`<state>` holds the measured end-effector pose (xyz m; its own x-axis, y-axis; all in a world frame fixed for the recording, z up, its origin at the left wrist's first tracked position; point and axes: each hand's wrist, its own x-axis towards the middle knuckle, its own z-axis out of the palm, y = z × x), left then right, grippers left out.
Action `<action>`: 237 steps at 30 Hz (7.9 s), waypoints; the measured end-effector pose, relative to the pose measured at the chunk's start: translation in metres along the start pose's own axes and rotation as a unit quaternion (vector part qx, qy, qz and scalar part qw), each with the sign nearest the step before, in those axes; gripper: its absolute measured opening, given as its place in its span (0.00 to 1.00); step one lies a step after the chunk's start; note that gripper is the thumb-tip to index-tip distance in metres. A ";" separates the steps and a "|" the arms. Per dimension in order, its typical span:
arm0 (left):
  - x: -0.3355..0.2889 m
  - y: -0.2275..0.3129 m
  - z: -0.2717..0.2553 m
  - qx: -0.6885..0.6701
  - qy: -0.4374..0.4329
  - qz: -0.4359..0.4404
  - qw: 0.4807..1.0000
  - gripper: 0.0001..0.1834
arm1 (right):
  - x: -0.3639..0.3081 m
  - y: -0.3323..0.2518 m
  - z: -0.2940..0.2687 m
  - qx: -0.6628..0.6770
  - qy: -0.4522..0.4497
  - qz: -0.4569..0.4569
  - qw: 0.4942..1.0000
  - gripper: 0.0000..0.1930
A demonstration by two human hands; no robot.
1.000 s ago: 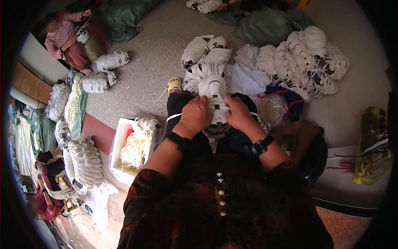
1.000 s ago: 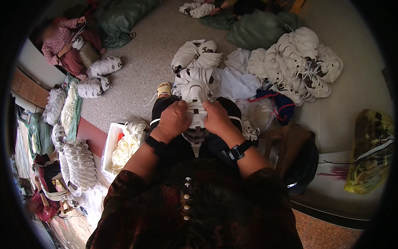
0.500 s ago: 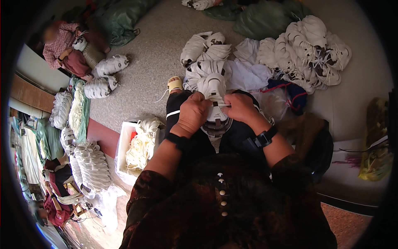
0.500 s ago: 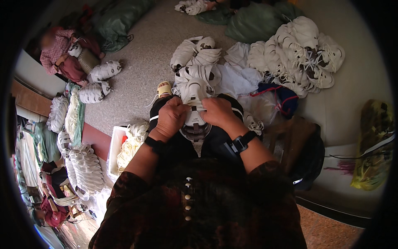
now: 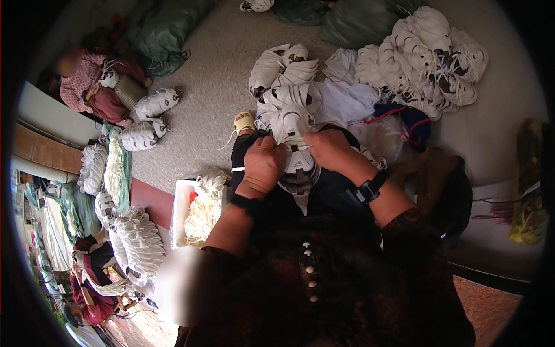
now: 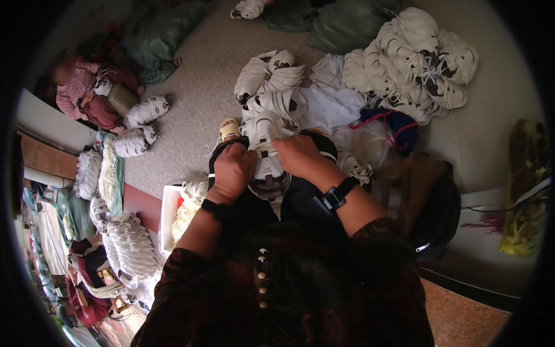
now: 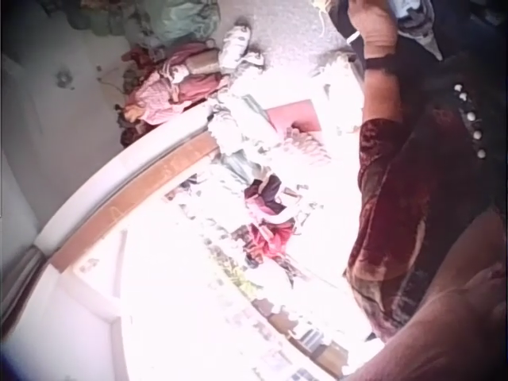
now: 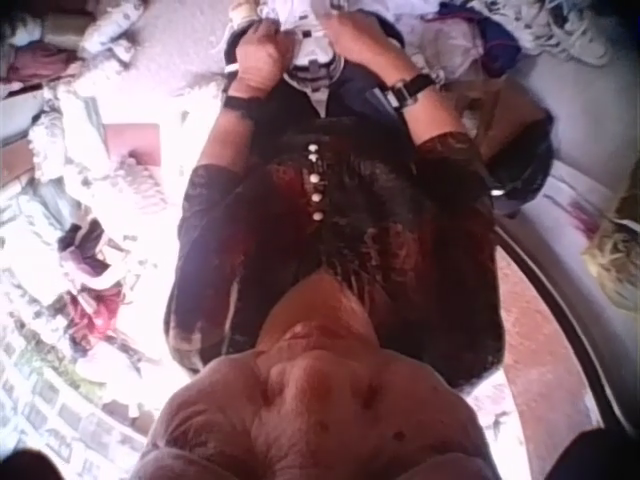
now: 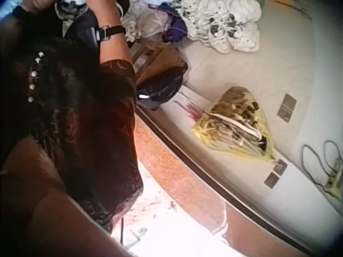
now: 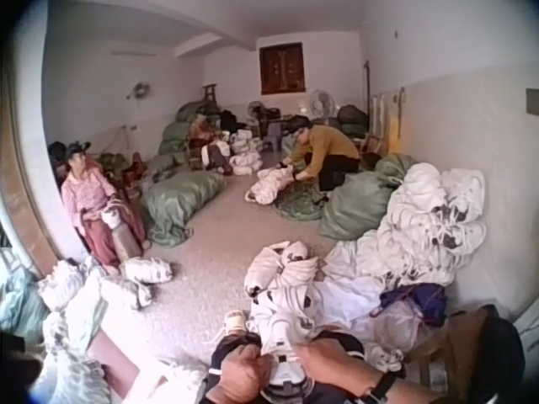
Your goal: Thread laces through the eyelets of a white sneaker.
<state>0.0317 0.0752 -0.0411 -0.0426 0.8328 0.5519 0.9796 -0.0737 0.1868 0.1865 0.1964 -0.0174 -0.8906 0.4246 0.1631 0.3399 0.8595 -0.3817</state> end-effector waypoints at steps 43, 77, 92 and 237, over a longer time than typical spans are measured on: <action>-0.176 -0.171 -0.134 -0.303 -0.090 -0.455 0.833 0.02 | -0.136 0.192 -0.154 0.025 0.122 0.131 0.983 0.05; -0.032 -0.019 -0.008 -0.585 -0.114 -0.401 0.695 0.06 | -0.008 0.027 0.041 0.284 0.141 0.180 0.931 0.13; -0.012 0.025 -0.016 -0.509 -0.112 -0.345 0.781 0.06 | -0.026 -0.005 0.048 0.030 0.243 0.107 0.964 0.07; 0.009 0.043 -0.008 -0.207 0.086 -0.135 0.965 0.06 | -0.034 0.016 -0.022 0.740 0.018 0.065 0.669 0.05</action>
<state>0.0722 0.0753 -0.0211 -0.3528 0.7514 0.5576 0.7667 -0.1094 0.6326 0.2292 0.2020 -0.0090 -0.8653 0.4986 0.0527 -0.2823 -0.3976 -0.8730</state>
